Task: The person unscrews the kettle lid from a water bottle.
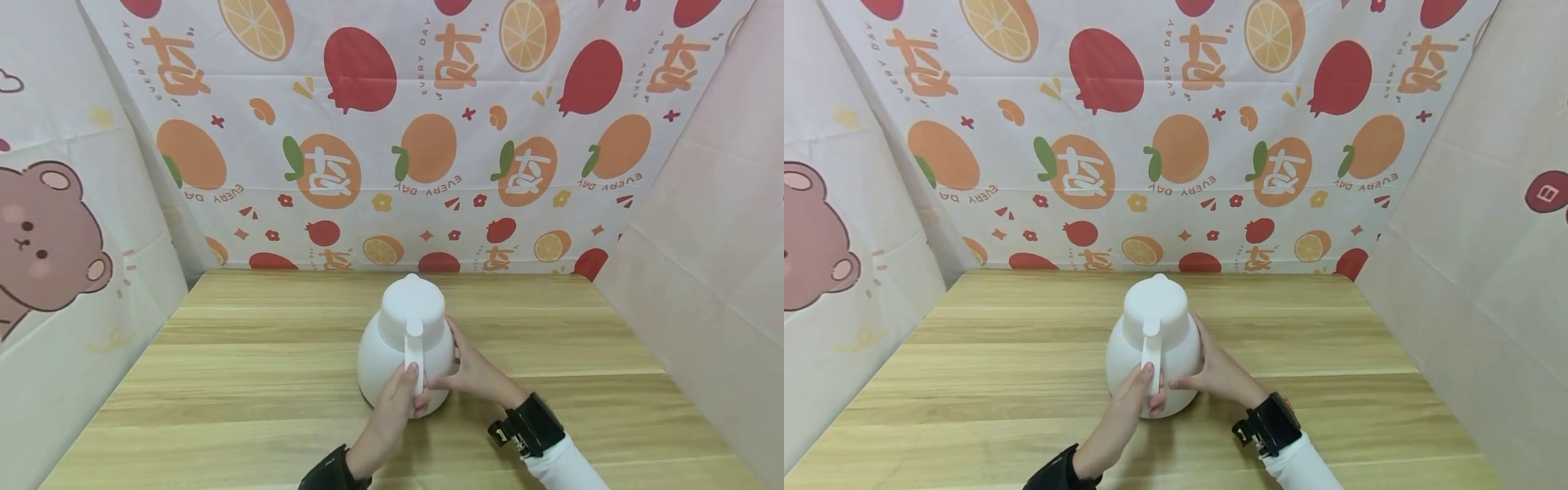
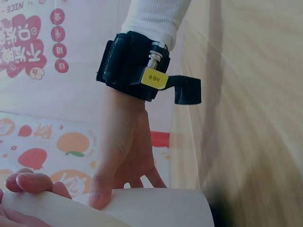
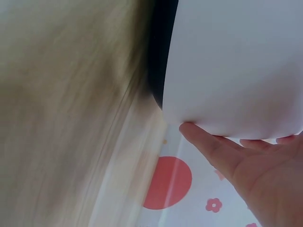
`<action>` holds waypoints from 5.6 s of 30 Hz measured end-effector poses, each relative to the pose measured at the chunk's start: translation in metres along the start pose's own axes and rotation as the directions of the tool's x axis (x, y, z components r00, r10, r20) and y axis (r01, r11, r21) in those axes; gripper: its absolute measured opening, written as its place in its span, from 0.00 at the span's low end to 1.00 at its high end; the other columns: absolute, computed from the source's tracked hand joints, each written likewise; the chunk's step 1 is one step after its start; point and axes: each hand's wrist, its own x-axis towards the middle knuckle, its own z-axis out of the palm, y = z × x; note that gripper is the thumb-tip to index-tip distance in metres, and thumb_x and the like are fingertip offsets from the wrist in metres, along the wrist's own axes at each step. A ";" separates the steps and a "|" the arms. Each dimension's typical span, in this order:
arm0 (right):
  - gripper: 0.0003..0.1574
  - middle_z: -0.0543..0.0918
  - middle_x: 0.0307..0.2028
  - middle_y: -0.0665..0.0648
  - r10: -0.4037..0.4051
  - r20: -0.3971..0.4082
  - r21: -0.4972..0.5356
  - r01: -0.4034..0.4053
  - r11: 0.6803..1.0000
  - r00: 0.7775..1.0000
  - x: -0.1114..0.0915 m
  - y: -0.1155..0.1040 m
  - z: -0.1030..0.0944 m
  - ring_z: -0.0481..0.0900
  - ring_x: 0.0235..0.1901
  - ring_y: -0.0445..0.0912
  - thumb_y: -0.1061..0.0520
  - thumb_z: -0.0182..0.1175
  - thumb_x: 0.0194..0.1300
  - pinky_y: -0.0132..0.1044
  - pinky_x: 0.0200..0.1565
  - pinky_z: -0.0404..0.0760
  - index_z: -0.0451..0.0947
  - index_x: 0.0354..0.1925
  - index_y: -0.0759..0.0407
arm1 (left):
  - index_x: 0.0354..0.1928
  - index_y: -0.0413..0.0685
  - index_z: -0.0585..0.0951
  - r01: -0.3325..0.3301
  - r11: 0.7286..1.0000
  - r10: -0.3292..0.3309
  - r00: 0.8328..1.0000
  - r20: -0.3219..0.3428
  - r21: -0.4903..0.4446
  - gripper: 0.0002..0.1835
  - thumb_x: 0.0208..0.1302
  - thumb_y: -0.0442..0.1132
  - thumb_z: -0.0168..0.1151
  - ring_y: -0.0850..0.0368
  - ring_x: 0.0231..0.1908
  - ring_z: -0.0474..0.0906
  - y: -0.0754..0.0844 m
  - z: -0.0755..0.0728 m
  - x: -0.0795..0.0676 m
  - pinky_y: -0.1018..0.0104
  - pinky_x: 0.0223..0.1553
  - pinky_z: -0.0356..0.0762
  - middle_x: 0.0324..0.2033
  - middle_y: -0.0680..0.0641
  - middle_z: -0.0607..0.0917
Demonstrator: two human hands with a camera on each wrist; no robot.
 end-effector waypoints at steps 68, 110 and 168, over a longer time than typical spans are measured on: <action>0.22 0.87 0.50 0.63 -0.584 -0.250 -0.718 0.257 0.647 0.772 0.003 -0.118 0.014 0.77 0.56 0.60 0.51 0.66 0.49 0.55 0.52 0.81 0.85 0.45 0.51 | 0.32 0.20 0.63 -0.088 0.996 0.085 0.994 -0.063 -0.036 0.24 0.77 0.39 0.29 0.71 0.15 0.57 -0.010 0.018 -0.018 0.80 0.19 0.57 0.15 0.51 0.62; 0.24 0.81 0.56 0.69 -0.579 0.094 -0.363 0.570 0.737 0.810 0.018 -0.094 -0.033 0.66 0.65 0.61 0.65 0.65 0.48 0.64 0.58 0.73 0.83 0.48 0.59 | 0.24 0.24 0.68 -0.048 0.998 0.054 0.982 -0.180 0.035 0.28 0.76 0.43 0.35 0.70 0.14 0.59 -0.012 0.028 -0.010 0.81 0.20 0.58 0.14 0.46 0.67; 0.32 0.87 0.50 0.59 -0.636 0.020 -0.808 0.387 0.444 0.772 0.020 -0.118 -0.011 0.80 0.53 0.58 0.41 0.69 0.47 0.46 0.36 0.87 0.82 0.51 0.51 | 0.20 0.27 0.67 -0.052 0.996 0.068 0.964 -0.256 0.070 0.26 0.75 0.39 0.37 0.71 0.13 0.59 -0.013 0.031 -0.008 0.82 0.21 0.58 0.10 0.39 0.66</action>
